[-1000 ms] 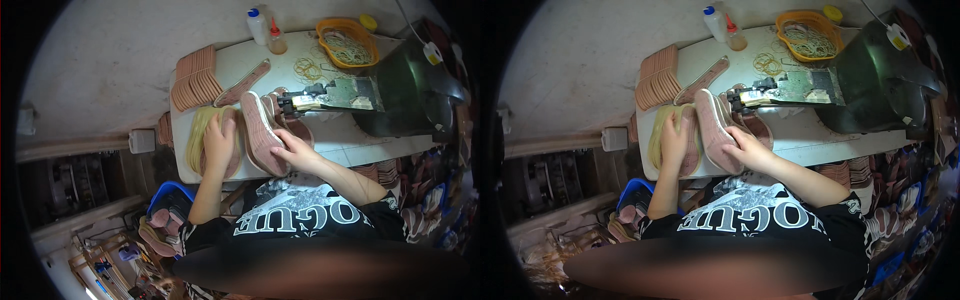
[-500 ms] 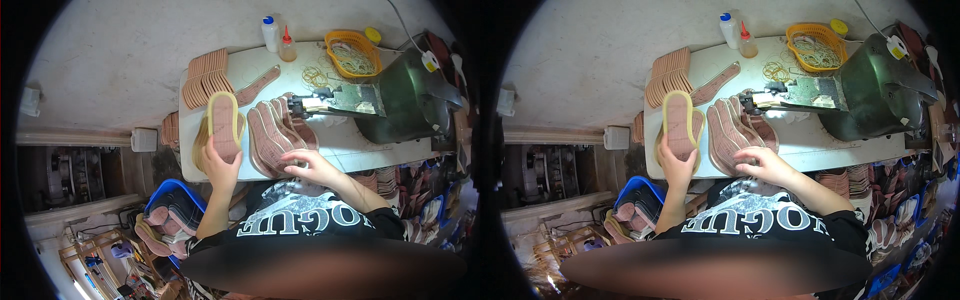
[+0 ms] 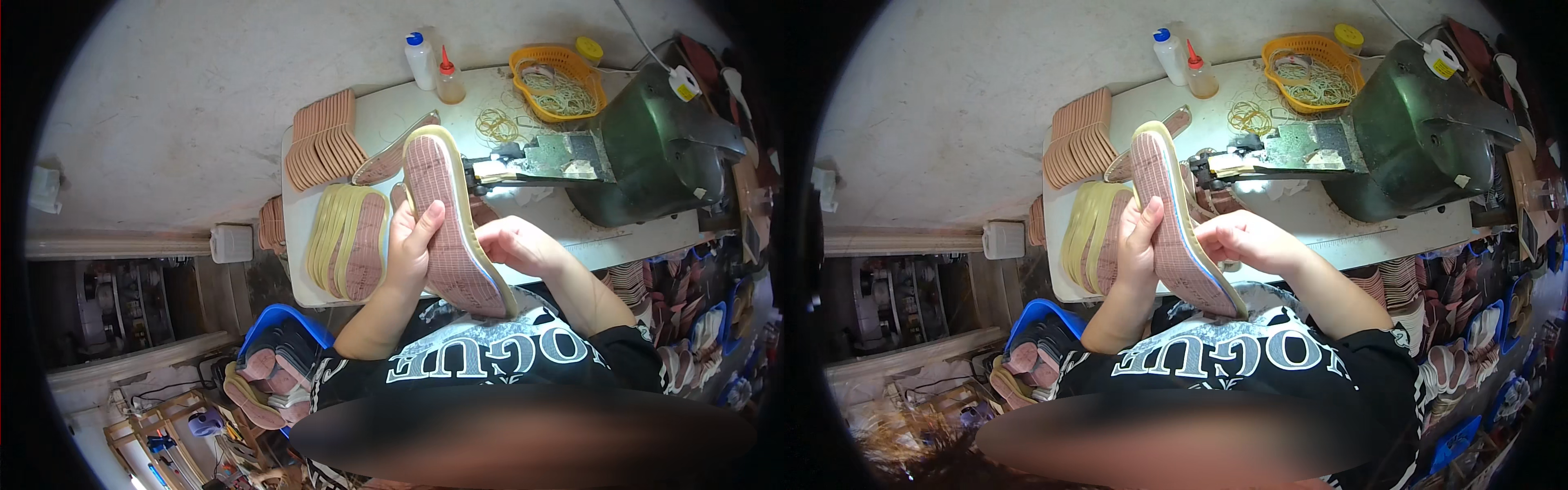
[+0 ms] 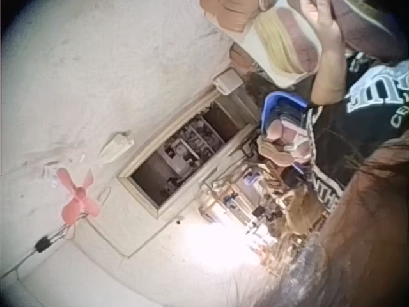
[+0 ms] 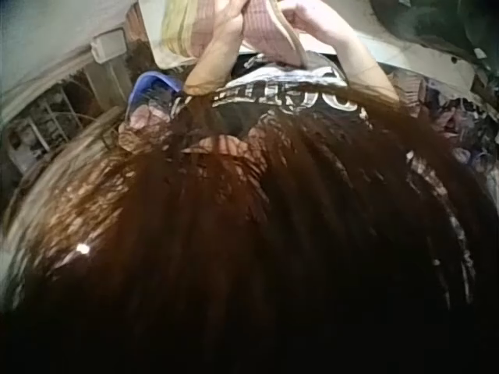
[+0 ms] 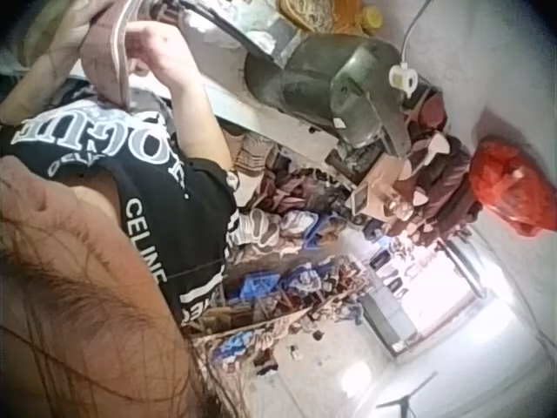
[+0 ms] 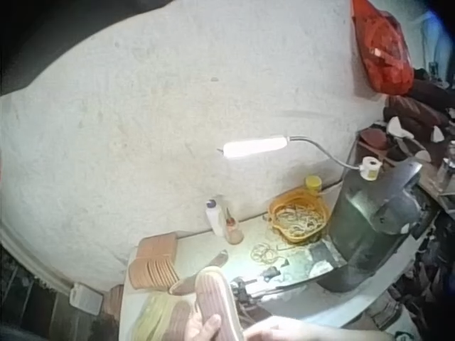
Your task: Manually applying a thin yellow border or lining to the pink fabric uppers of shoes and stacking them.
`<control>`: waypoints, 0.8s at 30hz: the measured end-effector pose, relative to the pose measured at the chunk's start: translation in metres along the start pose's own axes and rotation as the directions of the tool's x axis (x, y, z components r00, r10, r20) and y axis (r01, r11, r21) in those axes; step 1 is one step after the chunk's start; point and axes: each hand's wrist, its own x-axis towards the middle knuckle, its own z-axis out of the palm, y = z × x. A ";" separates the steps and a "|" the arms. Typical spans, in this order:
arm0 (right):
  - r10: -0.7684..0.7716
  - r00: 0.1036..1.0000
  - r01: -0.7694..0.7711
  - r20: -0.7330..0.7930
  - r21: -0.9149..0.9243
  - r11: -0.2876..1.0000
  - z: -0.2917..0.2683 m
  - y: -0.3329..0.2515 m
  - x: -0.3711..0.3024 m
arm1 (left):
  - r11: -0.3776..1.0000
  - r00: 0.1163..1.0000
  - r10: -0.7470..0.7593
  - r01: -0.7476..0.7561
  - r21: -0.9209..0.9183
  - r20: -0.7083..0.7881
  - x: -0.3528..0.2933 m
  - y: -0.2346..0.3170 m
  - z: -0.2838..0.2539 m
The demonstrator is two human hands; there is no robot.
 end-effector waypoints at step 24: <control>-0.144 0.922 -0.023 -0.360 -0.421 0.907 -0.015 0.000 0.003 | 0.964 0.998 -0.013 0.029 0.266 -0.063 0.091 0.000 0.001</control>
